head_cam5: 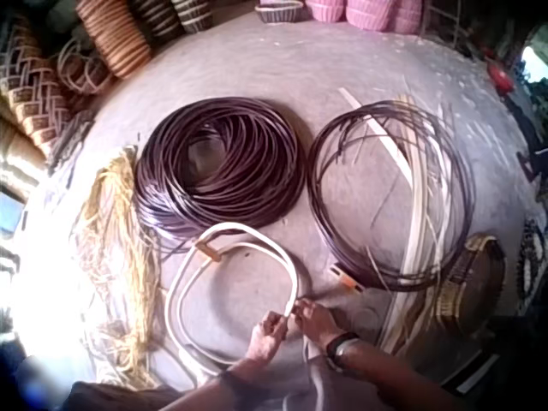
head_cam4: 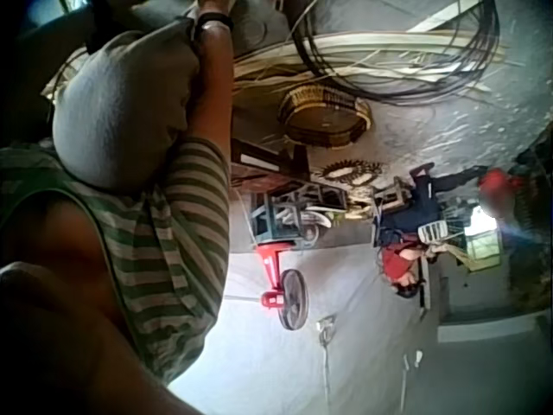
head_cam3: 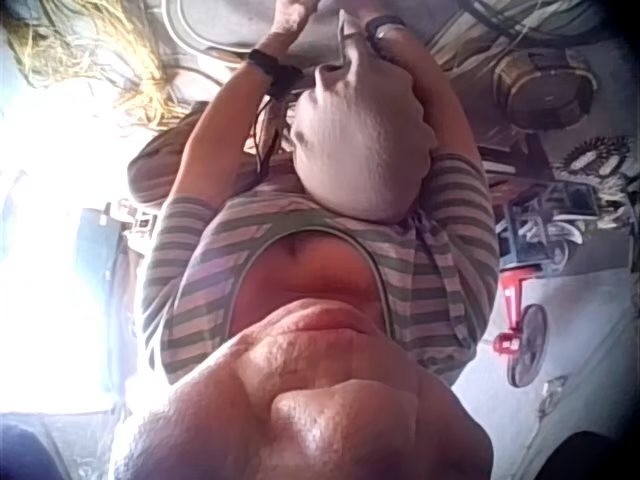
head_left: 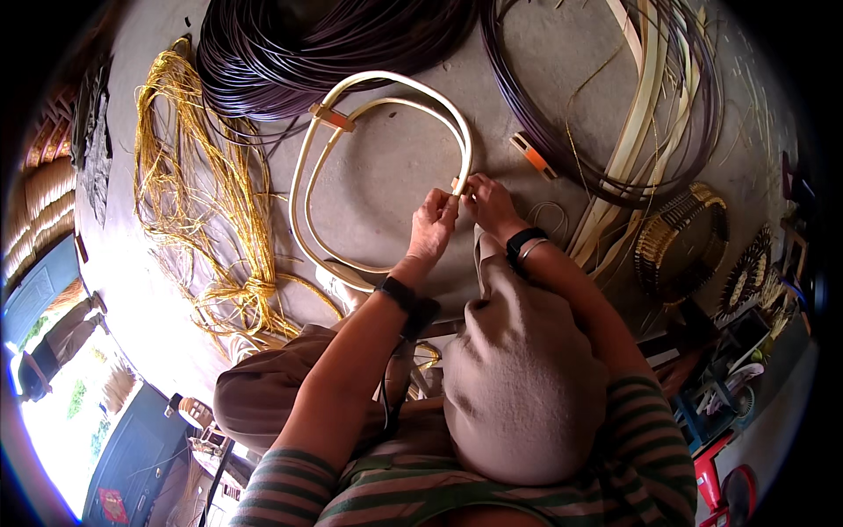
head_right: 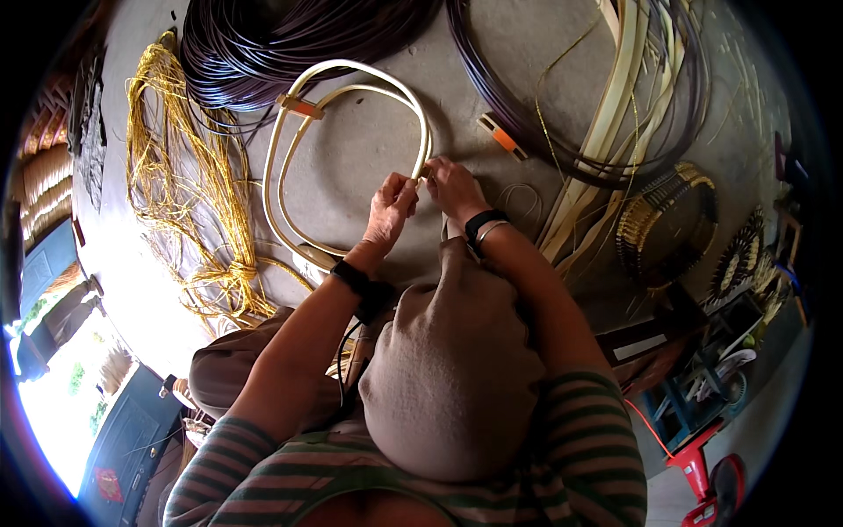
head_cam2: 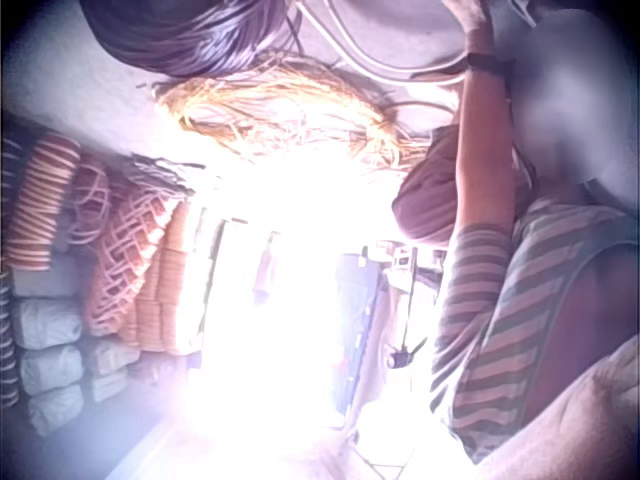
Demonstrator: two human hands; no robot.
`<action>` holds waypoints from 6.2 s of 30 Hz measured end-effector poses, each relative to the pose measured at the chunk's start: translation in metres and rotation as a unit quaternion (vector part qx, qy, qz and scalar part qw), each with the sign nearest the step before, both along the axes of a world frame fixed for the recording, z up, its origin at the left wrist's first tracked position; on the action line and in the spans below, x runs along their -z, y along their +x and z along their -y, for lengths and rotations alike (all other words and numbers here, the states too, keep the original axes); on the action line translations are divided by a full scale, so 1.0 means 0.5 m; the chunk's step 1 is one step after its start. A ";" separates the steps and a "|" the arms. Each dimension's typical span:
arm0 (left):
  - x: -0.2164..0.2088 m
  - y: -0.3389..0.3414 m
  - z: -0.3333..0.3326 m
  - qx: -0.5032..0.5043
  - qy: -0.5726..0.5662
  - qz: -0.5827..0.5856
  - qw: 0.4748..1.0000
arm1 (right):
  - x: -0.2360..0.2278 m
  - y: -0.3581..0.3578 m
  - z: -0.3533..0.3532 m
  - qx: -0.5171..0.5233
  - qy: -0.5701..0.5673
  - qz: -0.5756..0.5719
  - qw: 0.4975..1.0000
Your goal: The person assembles a rattan structure by wrapping thin strips around thicker curved frames and securing them with ties while using a small wooden spacer block.
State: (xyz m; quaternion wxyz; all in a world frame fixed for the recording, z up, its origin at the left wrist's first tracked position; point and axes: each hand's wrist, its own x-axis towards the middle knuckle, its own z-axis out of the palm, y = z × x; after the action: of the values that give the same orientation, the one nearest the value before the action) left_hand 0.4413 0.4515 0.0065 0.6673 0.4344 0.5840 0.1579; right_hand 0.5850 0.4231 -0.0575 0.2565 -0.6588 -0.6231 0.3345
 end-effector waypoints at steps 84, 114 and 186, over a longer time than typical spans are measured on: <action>-0.076 0.119 0.037 0.202 0.148 0.025 0.968 | -0.244 0.214 0.159 0.316 -0.087 -0.254 0.910; -0.062 0.117 -0.018 0.254 -0.115 0.176 0.944 | -0.281 0.187 0.110 0.257 -0.175 -0.401 0.862; 0.074 -0.008 -0.063 -0.046 -0.235 0.170 0.956 | -0.019 0.043 0.012 0.218 -0.340 -0.601 0.690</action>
State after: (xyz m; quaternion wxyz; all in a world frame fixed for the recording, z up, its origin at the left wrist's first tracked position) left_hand 0.4372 0.4829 -0.0307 0.8318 0.2050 0.5021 0.1179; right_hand 0.6065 0.4173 -0.0478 0.4001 -0.4770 -0.0181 0.7823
